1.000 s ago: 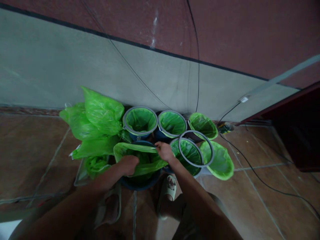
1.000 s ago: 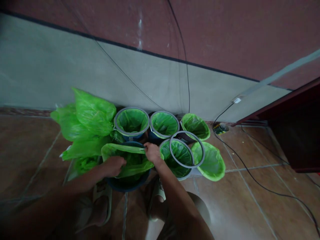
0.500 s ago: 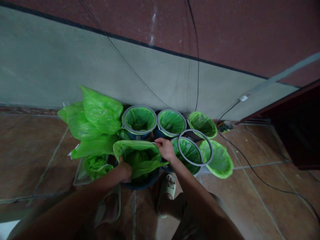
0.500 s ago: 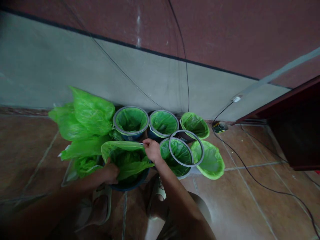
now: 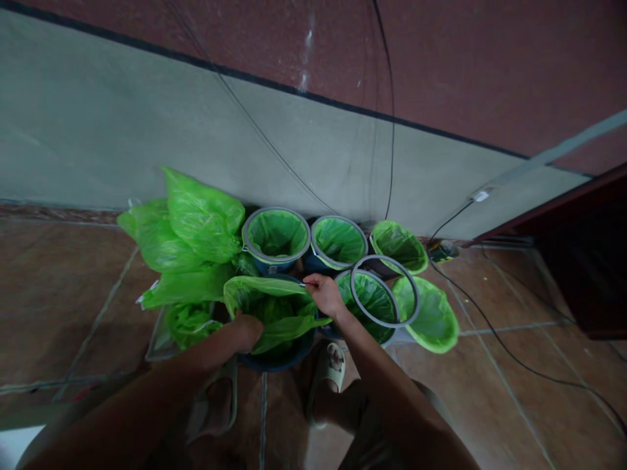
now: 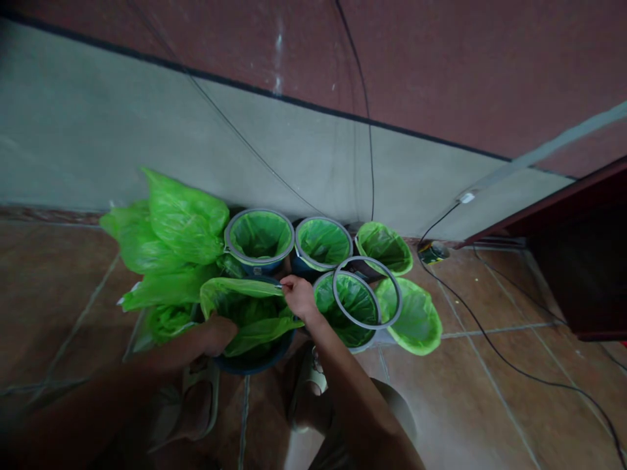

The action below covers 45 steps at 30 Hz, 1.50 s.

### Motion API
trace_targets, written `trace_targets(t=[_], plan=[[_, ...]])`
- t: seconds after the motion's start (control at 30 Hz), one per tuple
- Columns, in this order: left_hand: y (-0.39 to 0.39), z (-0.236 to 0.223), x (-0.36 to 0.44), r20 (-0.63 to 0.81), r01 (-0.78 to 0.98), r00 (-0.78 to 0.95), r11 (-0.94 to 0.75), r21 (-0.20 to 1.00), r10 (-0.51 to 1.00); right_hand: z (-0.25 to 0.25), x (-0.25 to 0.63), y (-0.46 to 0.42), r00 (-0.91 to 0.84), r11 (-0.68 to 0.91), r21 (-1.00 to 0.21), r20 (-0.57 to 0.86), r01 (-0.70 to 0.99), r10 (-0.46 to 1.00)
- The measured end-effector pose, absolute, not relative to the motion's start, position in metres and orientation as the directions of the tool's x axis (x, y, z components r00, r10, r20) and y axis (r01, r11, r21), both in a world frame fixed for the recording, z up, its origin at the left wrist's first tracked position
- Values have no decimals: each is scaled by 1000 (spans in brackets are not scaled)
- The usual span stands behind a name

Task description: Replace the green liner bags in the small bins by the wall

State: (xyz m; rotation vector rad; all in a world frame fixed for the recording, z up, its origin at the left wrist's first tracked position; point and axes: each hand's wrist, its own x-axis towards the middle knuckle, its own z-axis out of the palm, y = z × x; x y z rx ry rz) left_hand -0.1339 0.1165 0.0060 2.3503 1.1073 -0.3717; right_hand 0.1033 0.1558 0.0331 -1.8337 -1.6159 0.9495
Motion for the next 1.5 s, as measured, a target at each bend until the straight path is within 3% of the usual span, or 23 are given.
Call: trace_targets(t=[0.1, 0.27, 0.5, 0.6, 0.67, 0.73, 0.8, 0.87, 1.0, 1.2, 1.33, 1.5], plan=[[124, 16, -127, -534, 766, 623, -583, 270, 572, 32, 104, 156, 49, -165, -769, -172, 618, 984], [145, 39, -120, -358, 668, 742, -584, 462, 566, 30, 106, 158, 78, -162, -822, -142, 547, 987], [172, 69, -120, -138, 547, 703, -406, 732, 698, 58, 97, 161, 181, -128, -992, -123, 16, 976], [177, 96, -116, -17, 342, 614, -246, 907, 789, 98, 88, 156, 145, -69, -980, -97, -185, 985], [177, 119, -111, 62, 101, 525, -135, 986, 849, 127, 84, 151, 108, -1, -961, -32, -275, 994], [176, 141, -106, 96, -181, 443, -16, 983, 891, 149, 81, 147, 58, 26, -937, 6, -347, 998], [176, 156, -102, 83, -337, 412, 67, 939, 907, 161, 79, 146, 12, 8, -920, 4, -391, 1000], [177, 161, -97, 54, -322, 413, 90, 942, 909, 160, 76, 147, -35, -48, -931, -38, -361, 999], [177, 149, -85, 17, -195, 382, 62, 979, 924, 135, 63, 146, -156, -163, -978, -143, -127, 977], [170, 133, -69, -28, -100, 360, 69, 993, 932, 98, 46, 136, -319, -147, -969, -206, 197, 925], [172, 122, -75, -13, -74, 319, 38, 997, 948, 102, 55, 142, -211, -215, -971, -232, 103, 950], [169, 90, -81, -103, 236, 557, -38, 971, 824, 117, 67, 151, -128, -250, -968, -244, -31, 961]])
